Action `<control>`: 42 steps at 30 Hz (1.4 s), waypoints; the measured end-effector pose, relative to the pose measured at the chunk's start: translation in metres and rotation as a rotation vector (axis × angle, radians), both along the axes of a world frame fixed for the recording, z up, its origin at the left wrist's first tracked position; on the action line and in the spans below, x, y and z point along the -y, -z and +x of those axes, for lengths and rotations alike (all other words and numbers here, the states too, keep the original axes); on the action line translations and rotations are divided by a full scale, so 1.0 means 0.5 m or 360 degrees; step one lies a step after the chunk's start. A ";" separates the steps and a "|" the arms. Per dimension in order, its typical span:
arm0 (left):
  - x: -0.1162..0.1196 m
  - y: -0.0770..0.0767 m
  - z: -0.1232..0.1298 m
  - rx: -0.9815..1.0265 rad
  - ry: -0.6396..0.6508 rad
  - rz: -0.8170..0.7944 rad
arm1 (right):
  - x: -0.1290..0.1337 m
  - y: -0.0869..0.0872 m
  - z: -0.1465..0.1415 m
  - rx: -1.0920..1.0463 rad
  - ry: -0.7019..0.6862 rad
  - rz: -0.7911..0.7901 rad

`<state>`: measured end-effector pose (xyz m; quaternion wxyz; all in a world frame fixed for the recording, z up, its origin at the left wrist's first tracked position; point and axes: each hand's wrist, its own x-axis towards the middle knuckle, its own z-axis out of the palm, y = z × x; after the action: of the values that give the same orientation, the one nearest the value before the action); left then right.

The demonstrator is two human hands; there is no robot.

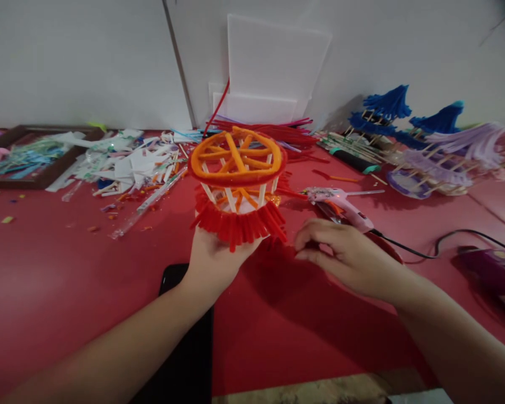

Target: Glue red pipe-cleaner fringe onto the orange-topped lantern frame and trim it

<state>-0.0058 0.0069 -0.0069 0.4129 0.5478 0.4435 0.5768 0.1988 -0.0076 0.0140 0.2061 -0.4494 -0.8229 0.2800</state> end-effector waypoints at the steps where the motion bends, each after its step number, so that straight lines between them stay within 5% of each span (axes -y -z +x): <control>1: 0.001 -0.003 0.000 -0.0008 0.0007 -0.0006 | 0.004 -0.003 -0.003 -0.0214 0.0143 -0.0007; 5: 0.007 -0.015 0.003 0.0004 0.0153 -0.0007 | 0.017 -0.007 -0.017 -0.0907 0.0519 -0.0302; 12: 0.010 -0.031 0.006 -0.0044 0.0270 0.0035 | 0.020 -0.015 -0.046 -0.1816 0.0308 -0.1040; 18: 0.013 -0.019 -0.004 -0.0232 0.0302 0.0062 | 0.022 -0.013 -0.049 -0.1930 0.0438 -0.1218; 24: 0.013 -0.030 0.001 -0.0169 0.0557 -0.0026 | 0.022 -0.010 -0.048 -0.1796 0.0439 -0.1115; 32: 0.011 -0.044 0.008 -0.0132 0.0582 -0.0178 | 0.021 -0.011 -0.047 -0.1785 0.0547 -0.1176; 39: 0.013 -0.036 0.004 -0.0065 0.0635 -0.0020 | 0.020 -0.010 -0.043 -0.1730 0.0497 -0.1168; 42: 0.012 -0.021 0.002 -0.0039 0.0477 -0.0107 | 0.019 -0.009 -0.031 -0.1606 0.0504 -0.1022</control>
<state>-0.0050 0.0011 0.0036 0.5070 0.6008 0.3808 0.4868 0.1834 -0.0170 0.0185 0.4635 -0.4178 -0.4220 0.6577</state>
